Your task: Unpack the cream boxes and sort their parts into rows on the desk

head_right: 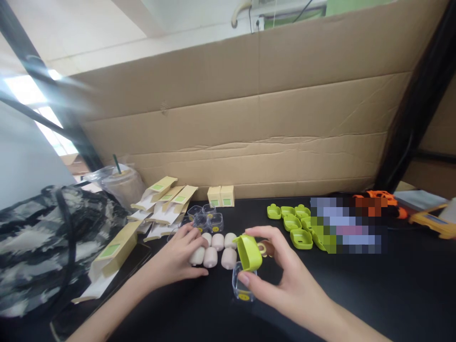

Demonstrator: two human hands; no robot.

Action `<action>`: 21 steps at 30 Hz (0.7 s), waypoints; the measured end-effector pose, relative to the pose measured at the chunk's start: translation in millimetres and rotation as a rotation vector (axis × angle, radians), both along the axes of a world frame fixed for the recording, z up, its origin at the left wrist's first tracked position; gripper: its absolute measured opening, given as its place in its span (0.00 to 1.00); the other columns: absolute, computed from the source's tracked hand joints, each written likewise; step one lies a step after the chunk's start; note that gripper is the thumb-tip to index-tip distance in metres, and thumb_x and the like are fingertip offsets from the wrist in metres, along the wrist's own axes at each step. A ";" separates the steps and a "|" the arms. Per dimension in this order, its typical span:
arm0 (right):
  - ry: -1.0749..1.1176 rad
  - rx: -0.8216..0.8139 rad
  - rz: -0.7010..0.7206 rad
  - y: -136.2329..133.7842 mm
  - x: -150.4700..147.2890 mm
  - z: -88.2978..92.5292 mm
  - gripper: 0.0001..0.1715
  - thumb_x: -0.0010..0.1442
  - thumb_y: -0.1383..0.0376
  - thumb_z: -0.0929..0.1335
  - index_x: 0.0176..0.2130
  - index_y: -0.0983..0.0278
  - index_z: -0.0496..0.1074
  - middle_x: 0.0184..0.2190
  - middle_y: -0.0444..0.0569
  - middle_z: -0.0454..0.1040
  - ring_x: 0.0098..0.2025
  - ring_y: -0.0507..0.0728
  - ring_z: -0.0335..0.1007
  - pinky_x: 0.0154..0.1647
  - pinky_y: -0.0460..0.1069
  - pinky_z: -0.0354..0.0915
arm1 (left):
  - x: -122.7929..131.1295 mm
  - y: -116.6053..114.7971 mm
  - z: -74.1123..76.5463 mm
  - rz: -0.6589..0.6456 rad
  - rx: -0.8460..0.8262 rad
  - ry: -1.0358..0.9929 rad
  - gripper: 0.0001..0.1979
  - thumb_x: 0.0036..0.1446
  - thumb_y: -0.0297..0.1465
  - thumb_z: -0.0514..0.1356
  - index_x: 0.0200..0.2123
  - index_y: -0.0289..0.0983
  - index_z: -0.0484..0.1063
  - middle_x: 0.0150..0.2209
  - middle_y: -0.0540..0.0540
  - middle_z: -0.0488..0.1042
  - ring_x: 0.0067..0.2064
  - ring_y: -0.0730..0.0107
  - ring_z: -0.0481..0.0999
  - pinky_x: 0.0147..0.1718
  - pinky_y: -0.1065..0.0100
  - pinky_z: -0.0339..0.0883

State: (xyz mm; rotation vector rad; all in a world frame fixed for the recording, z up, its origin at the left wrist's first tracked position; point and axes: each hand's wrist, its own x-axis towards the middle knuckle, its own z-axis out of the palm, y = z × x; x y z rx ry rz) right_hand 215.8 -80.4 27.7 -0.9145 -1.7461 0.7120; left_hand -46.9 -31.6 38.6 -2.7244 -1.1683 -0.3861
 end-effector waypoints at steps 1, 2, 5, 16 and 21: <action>0.001 0.001 -0.002 -0.1 -0.1 0.0 0.25 0.56 0.63 0.69 0.51 0.52 0.59 0.49 0.47 0.70 0.50 0.59 0.70 0.43 0.49 0.71 | 1.3 0.5 -1.0 0.009 0.023 0.012 0.21 0.42 0.39 0.69 0.39 0.38 0.68 0.38 0.45 0.67 0.45 0.54 0.65 0.52 0.47 0.60; 0.003 0.004 -0.004 -0.2 -0.3 0.0 0.25 0.56 0.63 0.69 0.51 0.52 0.60 0.49 0.47 0.70 0.50 0.59 0.69 0.42 0.49 0.71 | 2.8 0.8 -2.1 0.021 0.045 0.017 0.22 0.41 0.41 0.69 0.38 0.38 0.69 0.38 0.45 0.67 0.45 0.53 0.66 0.52 0.46 0.60; 0.012 0.016 -0.008 -0.4 -0.6 0.0 0.25 0.56 0.64 0.69 0.51 0.52 0.60 0.49 0.48 0.70 0.50 0.59 0.70 0.43 0.49 0.71 | 7.1 1.2 -5.4 0.048 0.080 0.010 0.22 0.40 0.41 0.70 0.36 0.36 0.69 0.38 0.43 0.67 0.45 0.52 0.66 0.53 0.44 0.59; -0.095 0.121 0.055 2.6 3.4 2.2 0.27 0.57 0.65 0.68 0.53 0.51 0.56 0.47 0.47 0.68 0.47 0.57 0.71 0.43 0.47 0.72 | 2.5 5.5 -8.6 -0.083 0.035 0.001 0.21 0.52 0.46 0.62 0.40 0.35 0.66 0.39 0.43 0.68 0.46 0.55 0.67 0.57 0.43 0.53; -0.093 0.122 0.054 1.3 3.7 1.8 0.27 0.58 0.65 0.68 0.53 0.51 0.56 0.48 0.47 0.67 0.48 0.57 0.70 0.42 0.47 0.72 | 4.4 7.6 -9.7 -0.086 0.002 0.029 0.22 0.51 0.48 0.62 0.40 0.37 0.67 0.39 0.44 0.69 0.46 0.55 0.67 0.55 0.41 0.52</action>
